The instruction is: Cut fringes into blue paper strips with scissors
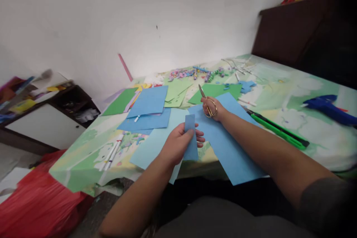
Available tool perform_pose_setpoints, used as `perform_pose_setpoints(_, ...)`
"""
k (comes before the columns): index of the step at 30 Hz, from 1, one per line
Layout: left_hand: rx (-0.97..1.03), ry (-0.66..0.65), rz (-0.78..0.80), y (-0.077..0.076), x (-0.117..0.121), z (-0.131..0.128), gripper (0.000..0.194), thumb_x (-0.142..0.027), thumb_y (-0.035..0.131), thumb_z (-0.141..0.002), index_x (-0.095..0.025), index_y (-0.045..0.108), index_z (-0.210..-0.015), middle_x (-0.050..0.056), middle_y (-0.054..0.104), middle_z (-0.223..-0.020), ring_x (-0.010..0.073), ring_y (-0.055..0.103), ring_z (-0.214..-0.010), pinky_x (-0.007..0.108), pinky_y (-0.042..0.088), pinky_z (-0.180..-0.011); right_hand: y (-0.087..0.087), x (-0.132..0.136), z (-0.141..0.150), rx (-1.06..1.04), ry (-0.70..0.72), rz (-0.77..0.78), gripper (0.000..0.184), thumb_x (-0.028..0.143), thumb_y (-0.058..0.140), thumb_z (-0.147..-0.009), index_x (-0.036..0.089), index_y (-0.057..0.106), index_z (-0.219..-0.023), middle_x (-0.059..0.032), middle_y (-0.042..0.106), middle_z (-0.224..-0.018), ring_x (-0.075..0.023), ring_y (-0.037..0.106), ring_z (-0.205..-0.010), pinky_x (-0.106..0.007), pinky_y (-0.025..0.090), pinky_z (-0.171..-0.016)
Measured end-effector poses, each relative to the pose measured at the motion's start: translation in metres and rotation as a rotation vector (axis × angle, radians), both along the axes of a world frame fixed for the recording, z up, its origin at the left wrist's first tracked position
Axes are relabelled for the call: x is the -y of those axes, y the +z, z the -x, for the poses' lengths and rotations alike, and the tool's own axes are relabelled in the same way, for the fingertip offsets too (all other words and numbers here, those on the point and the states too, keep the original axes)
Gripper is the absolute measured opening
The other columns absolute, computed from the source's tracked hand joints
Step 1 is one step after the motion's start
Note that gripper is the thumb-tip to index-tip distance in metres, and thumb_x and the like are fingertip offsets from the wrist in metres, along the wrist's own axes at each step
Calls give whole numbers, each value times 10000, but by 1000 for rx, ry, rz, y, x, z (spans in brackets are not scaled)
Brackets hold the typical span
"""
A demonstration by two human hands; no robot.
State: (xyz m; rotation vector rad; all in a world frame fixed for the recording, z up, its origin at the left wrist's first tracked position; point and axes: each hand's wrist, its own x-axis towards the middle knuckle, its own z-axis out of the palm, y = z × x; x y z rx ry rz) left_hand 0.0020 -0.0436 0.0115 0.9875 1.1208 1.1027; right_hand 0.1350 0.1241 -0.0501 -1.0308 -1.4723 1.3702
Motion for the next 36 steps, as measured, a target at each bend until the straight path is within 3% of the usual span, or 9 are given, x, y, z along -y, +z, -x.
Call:
perform_pose_setpoints(4, -64, -104, -13, 14, -47, 7, 305, -160, 544, -681, -171, 514, -984, 16, 586, -706, 110, 554, -548, 258, 452, -528, 9, -3, -6, 222, 107, -167, 313, 315, 476, -834, 152, 492, -1101, -68, 533, -1084, -171, 545, -903, -378, 468, -749)
perform_pose_setpoints(7, -76, -128, 30, 8, -72, 12, 218, -226, 564, -694, -158, 554, -900, 26, 587, -717, 115, 569, -605, 240, 443, -542, 15, -2, -16, 393, 130, -291, 307, 312, 480, -831, 150, 497, -1092, -64, 536, -1076, -171, 546, -898, -376, 468, -747)
perform_pose_setpoints(11, -65, -113, 52, -6, -89, 12, 261, -359, 524, -740, -142, 559, -880, 47, 604, -722, 131, 592, -644, 266, 455, -593, 18, 8, -29, 537, 112, -411, 240, 308, 496, -817, 145, 540, -987, -43, 570, -941, -140, 544, -800, -335, 454, -705)
perform_pose_setpoints(15, -64, -128, 44, -6, -92, 8, 203, -293, 580, -704, -118, 563, -804, 56, 620, -706, 118, 586, -623, 268, 464, -626, 27, 27, -32, 570, 113, -473, 240, 256, 582, -702, 177, 558, -928, -1, 542, -719, -122, 471, -653, -260, 374, -602)
perform_pose_setpoints(22, -107, -207, 0, 6, -89, 7, 146, -166, 581, -642, -128, 548, -779, 36, 620, -677, 122, 592, -529, 258, 473, -529, 43, 50, -36, 542, 160, -483, 311, 452, 487, -752, 180, 514, -900, 29, 441, -658, -108, 392, -591, -234, 319, -534)
perform_pose_setpoints(25, -87, -210, -13, 5, -91, 9, 113, -183, 580, -638, -116, 544, -722, 50, 624, -667, 117, 589, -518, 251, 473, -528, 38, 54, -41, 535, 184, -489, 323, 457, 494, -747, 174, 523, -900, 29, 432, -659, -107, 383, -589, -237, 322, -540)
perform_pose_setpoints(30, -38, -255, -31, -5, -93, 8, 215, -323, 589, -661, -125, 531, -722, 22, 594, -568, 92, 521, -407, 208, 397, -402, 21, 51, -47, 489, 251, -473, 409, 508, 463, -746, 152, 528, -936, 29, 434, -641, -101, 385, -569, -234, 347, -529)
perform_pose_setpoints(36, 24, -263, -8, -20, -91, 9, 217, -315, 595, -668, -125, 527, -747, 33, 612, -621, 107, 576, -506, 254, 463, -528, 16, 44, -47, 487, 224, -457, 467, 523, 402, -771, 140, 496, -1022, 23, 433, -650, -111, 416, -585, -245, 359, -541)
